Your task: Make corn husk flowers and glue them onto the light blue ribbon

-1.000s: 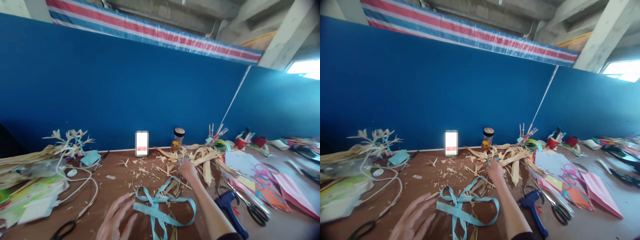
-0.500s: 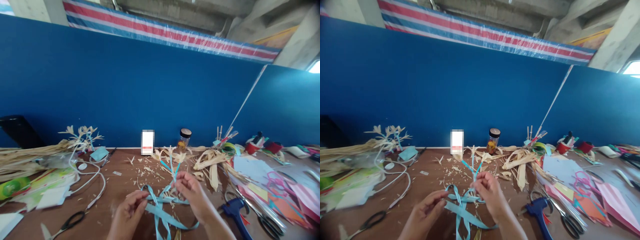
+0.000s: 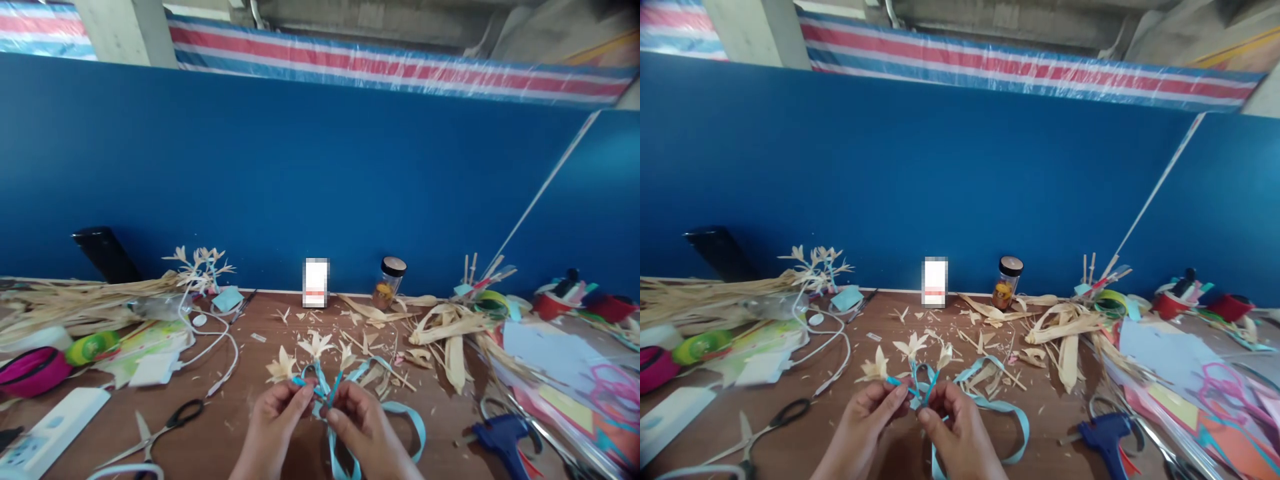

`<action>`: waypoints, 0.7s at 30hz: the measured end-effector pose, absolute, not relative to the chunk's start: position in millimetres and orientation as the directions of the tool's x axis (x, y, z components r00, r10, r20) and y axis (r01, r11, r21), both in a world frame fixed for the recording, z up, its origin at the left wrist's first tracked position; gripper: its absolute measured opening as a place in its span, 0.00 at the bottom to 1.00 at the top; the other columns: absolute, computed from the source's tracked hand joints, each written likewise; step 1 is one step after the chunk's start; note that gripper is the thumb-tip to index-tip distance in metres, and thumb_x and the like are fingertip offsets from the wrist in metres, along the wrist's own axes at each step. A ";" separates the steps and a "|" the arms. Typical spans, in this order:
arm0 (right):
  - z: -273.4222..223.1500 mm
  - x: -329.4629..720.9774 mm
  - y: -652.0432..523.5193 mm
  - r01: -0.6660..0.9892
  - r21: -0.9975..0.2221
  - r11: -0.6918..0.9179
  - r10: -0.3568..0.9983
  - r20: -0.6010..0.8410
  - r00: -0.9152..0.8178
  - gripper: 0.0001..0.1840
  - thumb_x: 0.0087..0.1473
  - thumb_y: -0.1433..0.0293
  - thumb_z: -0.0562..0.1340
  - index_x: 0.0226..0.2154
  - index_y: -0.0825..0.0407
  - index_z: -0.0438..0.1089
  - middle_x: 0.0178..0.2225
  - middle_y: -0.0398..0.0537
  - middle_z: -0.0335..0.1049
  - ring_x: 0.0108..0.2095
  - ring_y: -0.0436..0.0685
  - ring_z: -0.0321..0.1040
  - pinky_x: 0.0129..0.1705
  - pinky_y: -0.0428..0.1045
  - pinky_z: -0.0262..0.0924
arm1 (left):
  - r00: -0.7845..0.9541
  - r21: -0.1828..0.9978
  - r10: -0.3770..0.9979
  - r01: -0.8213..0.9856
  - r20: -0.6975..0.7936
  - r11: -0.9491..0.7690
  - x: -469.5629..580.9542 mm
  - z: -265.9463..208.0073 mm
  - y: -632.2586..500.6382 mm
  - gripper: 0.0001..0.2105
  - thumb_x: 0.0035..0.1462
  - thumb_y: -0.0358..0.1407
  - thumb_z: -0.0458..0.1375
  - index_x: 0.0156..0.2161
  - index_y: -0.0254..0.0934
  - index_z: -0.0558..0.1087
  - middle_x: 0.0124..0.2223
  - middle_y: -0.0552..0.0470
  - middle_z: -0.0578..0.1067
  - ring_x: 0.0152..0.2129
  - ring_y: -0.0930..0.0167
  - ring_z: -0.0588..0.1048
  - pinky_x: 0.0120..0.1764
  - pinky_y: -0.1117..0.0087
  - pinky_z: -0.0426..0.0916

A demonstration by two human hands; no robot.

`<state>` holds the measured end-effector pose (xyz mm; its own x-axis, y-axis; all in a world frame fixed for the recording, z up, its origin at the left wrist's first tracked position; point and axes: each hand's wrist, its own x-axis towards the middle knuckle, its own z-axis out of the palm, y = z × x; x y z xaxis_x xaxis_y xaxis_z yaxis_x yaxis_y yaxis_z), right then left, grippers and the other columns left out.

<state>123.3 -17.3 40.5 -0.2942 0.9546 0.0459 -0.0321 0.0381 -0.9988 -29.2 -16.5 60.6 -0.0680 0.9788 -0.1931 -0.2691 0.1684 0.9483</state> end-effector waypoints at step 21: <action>44.6 117.6 -21.7 -0.095 -0.992 -0.087 0.970 -0.063 -0.234 0.16 0.46 0.57 0.61 0.27 0.54 0.67 0.22 0.40 0.58 0.23 0.47 0.51 0.25 0.42 0.49 | -0.124 0.995 0.987 0.017 0.104 -0.103 -24.4 69.4 -27.7 0.07 0.40 0.38 0.63 0.27 0.37 0.78 0.26 0.49 0.77 0.30 0.65 0.74 0.34 0.72 0.68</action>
